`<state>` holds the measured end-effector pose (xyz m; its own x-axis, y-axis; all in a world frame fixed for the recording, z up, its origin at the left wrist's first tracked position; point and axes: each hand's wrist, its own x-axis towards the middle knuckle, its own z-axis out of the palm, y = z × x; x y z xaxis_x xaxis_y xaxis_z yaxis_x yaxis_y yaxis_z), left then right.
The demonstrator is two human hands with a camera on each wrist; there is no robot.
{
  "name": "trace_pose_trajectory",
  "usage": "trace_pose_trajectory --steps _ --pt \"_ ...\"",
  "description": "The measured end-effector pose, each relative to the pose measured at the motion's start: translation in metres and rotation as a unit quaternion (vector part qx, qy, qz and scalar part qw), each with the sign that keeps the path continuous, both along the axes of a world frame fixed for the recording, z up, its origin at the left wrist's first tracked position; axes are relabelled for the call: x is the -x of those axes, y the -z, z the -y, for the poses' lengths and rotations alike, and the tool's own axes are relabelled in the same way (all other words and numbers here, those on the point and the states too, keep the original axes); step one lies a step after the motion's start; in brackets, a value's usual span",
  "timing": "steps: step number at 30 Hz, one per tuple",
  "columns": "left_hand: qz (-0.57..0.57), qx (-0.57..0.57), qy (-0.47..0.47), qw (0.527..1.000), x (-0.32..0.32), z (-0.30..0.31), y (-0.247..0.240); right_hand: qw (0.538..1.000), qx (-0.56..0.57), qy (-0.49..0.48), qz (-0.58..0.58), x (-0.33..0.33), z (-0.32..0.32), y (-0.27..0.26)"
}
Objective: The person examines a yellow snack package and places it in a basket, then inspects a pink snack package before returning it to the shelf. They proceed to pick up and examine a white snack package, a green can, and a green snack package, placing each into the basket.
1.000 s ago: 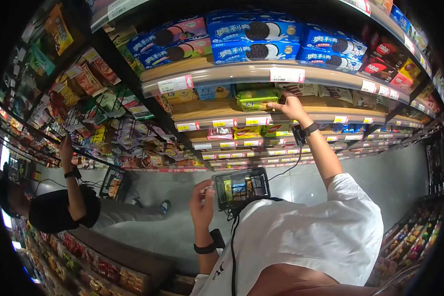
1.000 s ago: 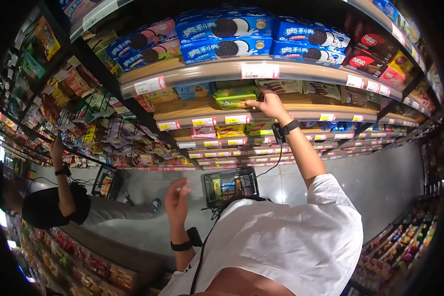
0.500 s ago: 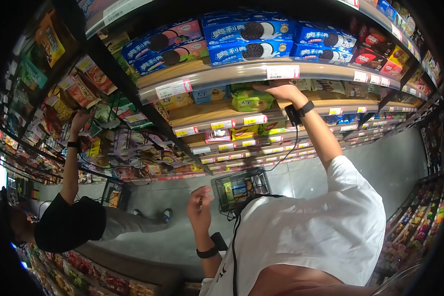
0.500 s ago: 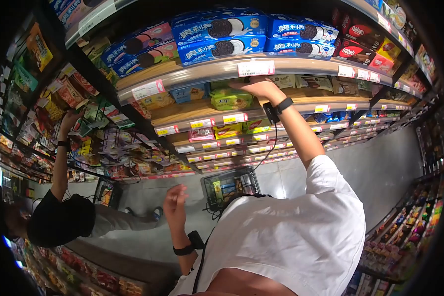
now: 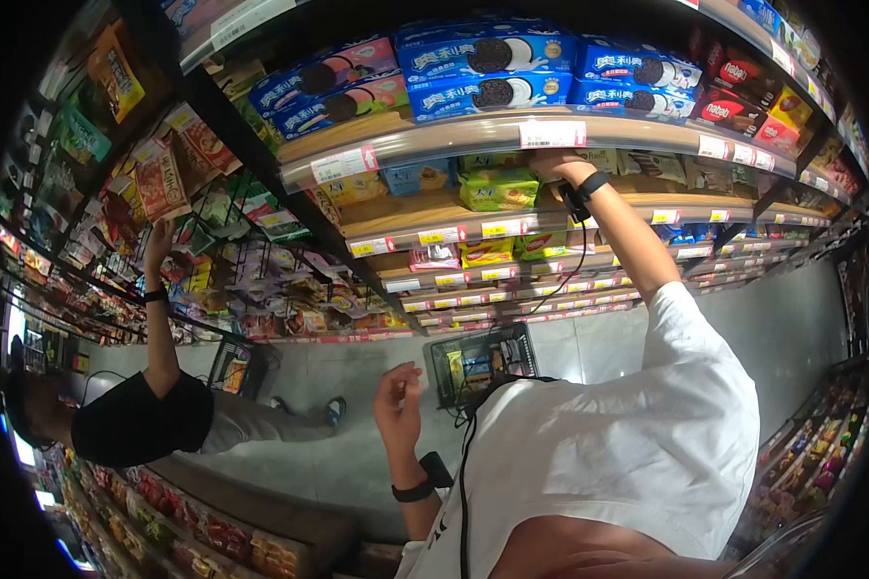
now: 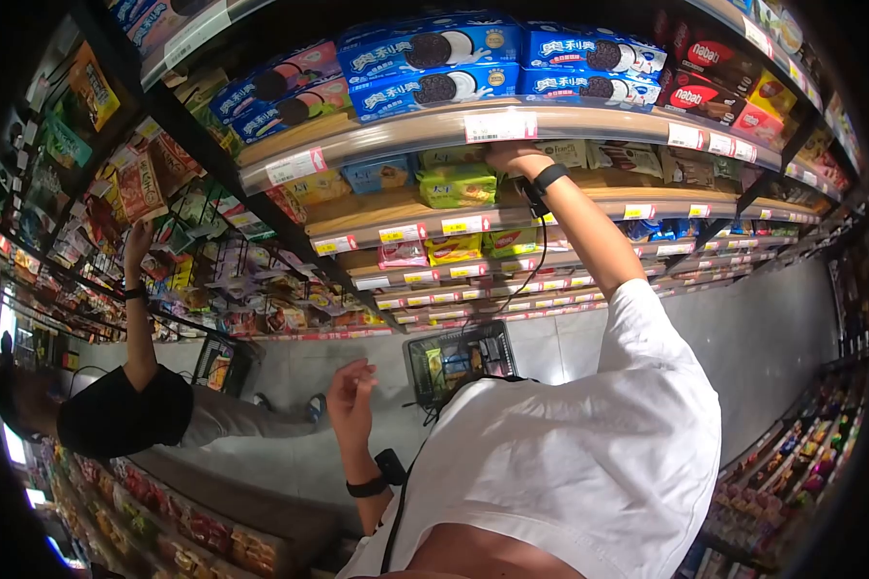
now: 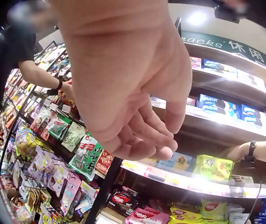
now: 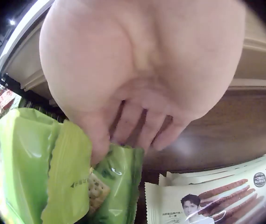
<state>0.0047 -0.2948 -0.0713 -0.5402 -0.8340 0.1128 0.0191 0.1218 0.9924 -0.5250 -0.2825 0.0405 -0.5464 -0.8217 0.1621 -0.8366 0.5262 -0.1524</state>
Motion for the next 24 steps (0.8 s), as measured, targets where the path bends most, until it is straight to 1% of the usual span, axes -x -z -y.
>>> trace_pose_trajectory --steps 2,3,6,9,12,13,16,17,20,21,24 --pt "0.007 -0.009 -0.001 1.0 0.002 -0.003 0.0 1.0 -0.007 -0.012 0.019 0.028 0.006 0.027" --pt "0.011 -0.013 -0.001 1.0 0.002 -0.005 -0.001 0.999 -0.023 -0.032 0.037 0.016 -0.001 0.011" --pt "0.033 0.005 0.012 0.999 0.006 -0.008 -0.001 0.997 0.007 -0.05 0.054 0.038 0.0 0.035" --pt "0.054 0.01 0.015 0.998 0.014 -0.013 -0.008 0.973 0.105 -0.08 0.19 0.009 -0.016 0.006" --pt "0.06 0.016 0.011 0.998 0.02 -0.021 -0.011 0.942 0.133 -0.174 0.255 0.001 -0.026 0.011" --pt "0.062 0.022 0.01 0.998 0.021 -0.023 -0.01 0.948 0.134 -0.168 0.237 -0.009 -0.033 0.005" --pt "0.066 0.033 0.008 0.997 0.026 -0.033 -0.005 0.955 0.159 -0.198 0.151 -0.01 -0.04 0.016" --pt "0.065 0.033 0.009 0.997 0.029 -0.039 -0.005 0.955 0.184 -0.212 0.097 -0.011 -0.043 0.021" --pt "0.078 0.021 0.014 0.997 0.039 -0.058 -0.007 0.949 0.168 -0.206 0.168 -0.007 -0.044 0.027" --pt "0.084 0.016 0.016 0.996 0.044 -0.066 -0.008 0.95 0.184 -0.222 0.119 -0.007 -0.046 0.027" --pt "0.069 0.018 0.022 0.997 0.061 -0.09 -0.012 0.946 0.204 -0.194 0.159 -0.01 -0.048 0.035"
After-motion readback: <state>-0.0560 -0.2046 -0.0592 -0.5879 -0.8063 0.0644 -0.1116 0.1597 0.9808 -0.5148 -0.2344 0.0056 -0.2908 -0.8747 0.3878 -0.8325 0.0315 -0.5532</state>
